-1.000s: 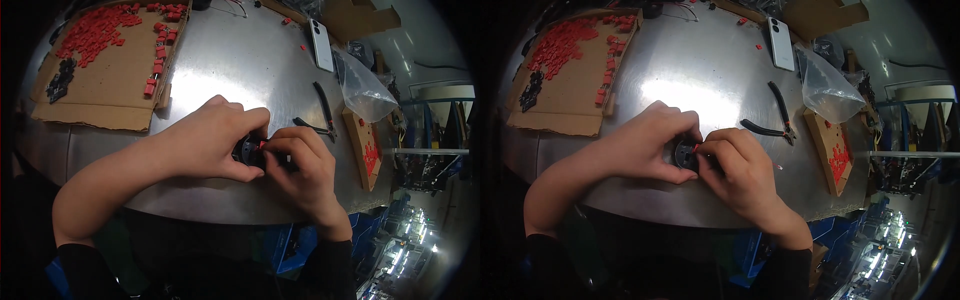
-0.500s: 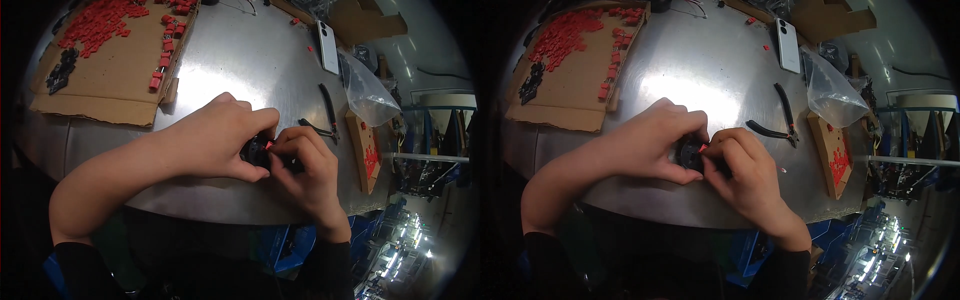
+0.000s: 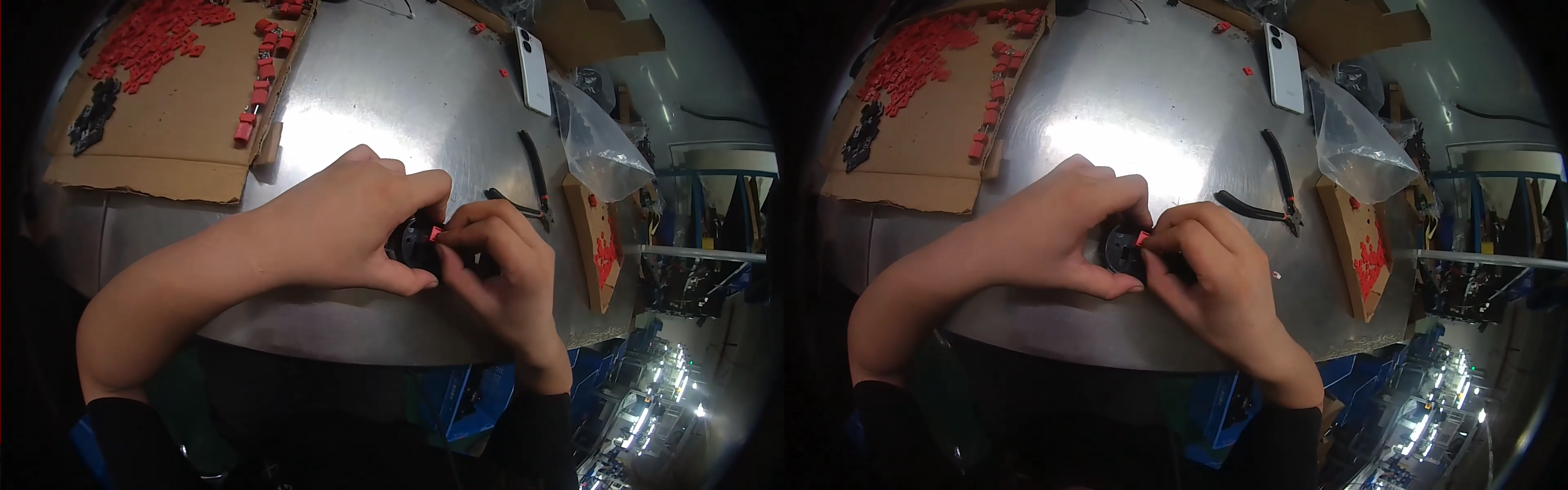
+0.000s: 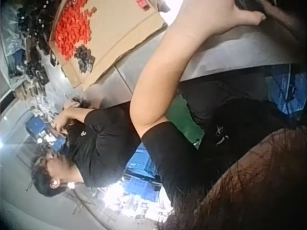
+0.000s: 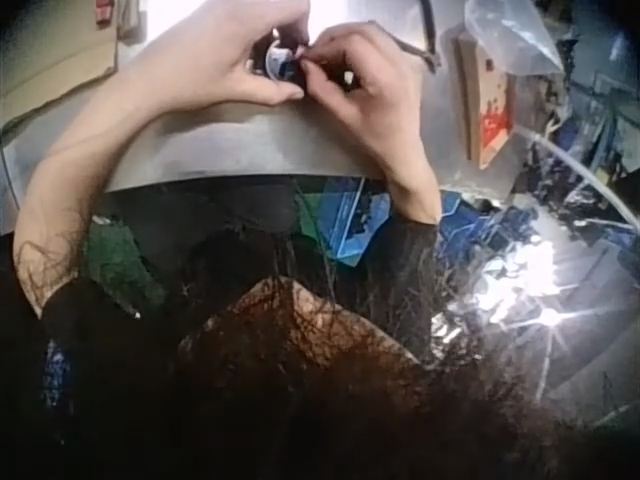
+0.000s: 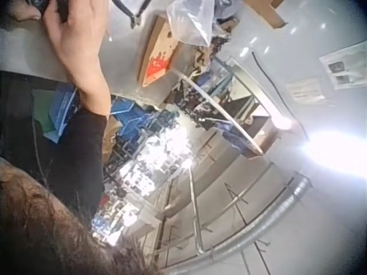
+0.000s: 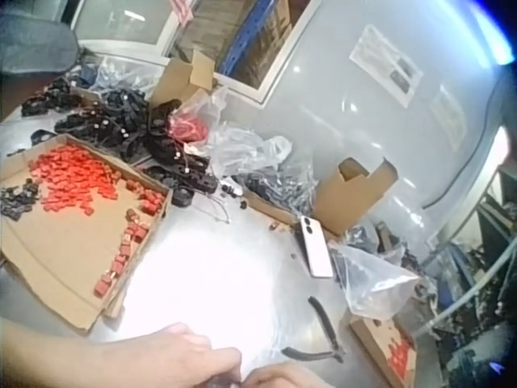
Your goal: Assembling small electronic components into a plastic housing and using pliers to secure or trim parts.
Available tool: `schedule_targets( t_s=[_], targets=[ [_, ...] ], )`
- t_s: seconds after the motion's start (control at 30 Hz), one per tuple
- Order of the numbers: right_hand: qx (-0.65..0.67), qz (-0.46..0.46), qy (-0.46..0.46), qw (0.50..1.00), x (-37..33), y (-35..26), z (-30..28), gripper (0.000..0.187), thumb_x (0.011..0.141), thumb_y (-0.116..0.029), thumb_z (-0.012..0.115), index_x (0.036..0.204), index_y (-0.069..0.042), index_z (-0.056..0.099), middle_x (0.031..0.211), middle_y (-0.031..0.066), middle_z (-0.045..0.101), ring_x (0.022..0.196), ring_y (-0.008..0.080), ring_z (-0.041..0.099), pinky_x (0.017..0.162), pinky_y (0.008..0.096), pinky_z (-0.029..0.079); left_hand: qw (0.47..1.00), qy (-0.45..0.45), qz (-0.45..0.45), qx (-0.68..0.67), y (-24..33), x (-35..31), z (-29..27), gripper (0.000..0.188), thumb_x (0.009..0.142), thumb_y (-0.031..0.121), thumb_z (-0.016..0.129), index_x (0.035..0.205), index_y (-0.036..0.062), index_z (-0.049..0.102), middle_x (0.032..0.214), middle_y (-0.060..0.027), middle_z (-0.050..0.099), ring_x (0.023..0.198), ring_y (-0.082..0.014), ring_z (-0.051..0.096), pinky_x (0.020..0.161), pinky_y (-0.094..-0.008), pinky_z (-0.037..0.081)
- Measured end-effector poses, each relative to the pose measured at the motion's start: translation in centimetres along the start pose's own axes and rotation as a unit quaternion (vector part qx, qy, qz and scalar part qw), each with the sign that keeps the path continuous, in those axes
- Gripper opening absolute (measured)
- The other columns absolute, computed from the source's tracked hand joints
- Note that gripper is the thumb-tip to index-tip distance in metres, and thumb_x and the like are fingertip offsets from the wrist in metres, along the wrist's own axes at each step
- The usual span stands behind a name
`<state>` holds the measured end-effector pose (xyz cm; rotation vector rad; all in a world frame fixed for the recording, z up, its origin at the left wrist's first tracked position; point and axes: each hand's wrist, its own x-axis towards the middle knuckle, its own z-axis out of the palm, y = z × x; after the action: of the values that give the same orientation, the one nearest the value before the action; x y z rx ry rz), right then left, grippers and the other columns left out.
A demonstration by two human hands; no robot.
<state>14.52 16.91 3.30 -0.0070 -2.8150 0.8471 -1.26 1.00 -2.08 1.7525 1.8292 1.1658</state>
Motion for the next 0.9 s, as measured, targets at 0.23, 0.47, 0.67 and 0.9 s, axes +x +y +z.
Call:
schedule_targets(
  t_s=[0.23,0.47,0.67,0.9],
  targets=[
    [-0.076,-0.095,0.022,0.992,0.1,0.2,0.3,0.022,0.076,0.005,0.080,0.096,-0.002,0.072,0.098,0.0105,0.067,0.084,0.0230,0.068,0.070,0.0311,0.055,1.000,0.003,0.000,-0.006,-0.3,0.0,0.3,0.048,0.078,0.041,0.082,0.105,0.0096,0.058,0.079,-0.0086,0.067,0.083,-0.0306,0.068,0.090,-0.0424,0.047],
    [-0.072,-0.013,-0.034,0.997,-0.5,-0.7,-0.6,0.021,0.084,-0.003,0.076,0.105,-0.002,0.072,0.087,0.0095,0.064,0.072,0.0220,0.063,0.060,0.0314,0.047,1.000,0.000,-0.002,-0.008,-0.2,0.2,0.2,0.046,0.077,0.040,0.082,0.102,0.0094,0.058,0.078,-0.0079,0.067,0.082,-0.0298,0.068,0.089,-0.0422,0.047],
    [-0.068,0.034,-0.064,0.995,-1.0,-1.4,0.1,0.028,0.088,-0.009,0.074,0.116,-0.006,0.069,0.066,0.0078,0.058,0.056,0.0223,0.059,0.055,0.0320,0.046,1.000,0.005,0.001,-0.009,-0.2,0.0,0.1,0.045,0.076,0.039,0.082,0.100,0.0093,0.058,0.079,-0.0070,0.066,0.081,-0.0289,0.067,0.087,-0.0417,0.046],
    [0.070,-0.003,-0.012,0.997,0.2,3.4,-3.6,0.041,0.087,-0.010,0.070,0.127,-0.002,0.069,0.076,0.0044,0.068,0.067,0.0126,0.063,0.066,0.0268,0.049,0.999,0.030,0.020,-0.031,-0.2,-0.2,-0.2,0.045,0.073,0.030,0.088,0.096,0.0044,0.059,0.079,-0.0096,0.068,0.072,-0.0291,0.068,0.071,-0.0387,0.053]
  ],
)
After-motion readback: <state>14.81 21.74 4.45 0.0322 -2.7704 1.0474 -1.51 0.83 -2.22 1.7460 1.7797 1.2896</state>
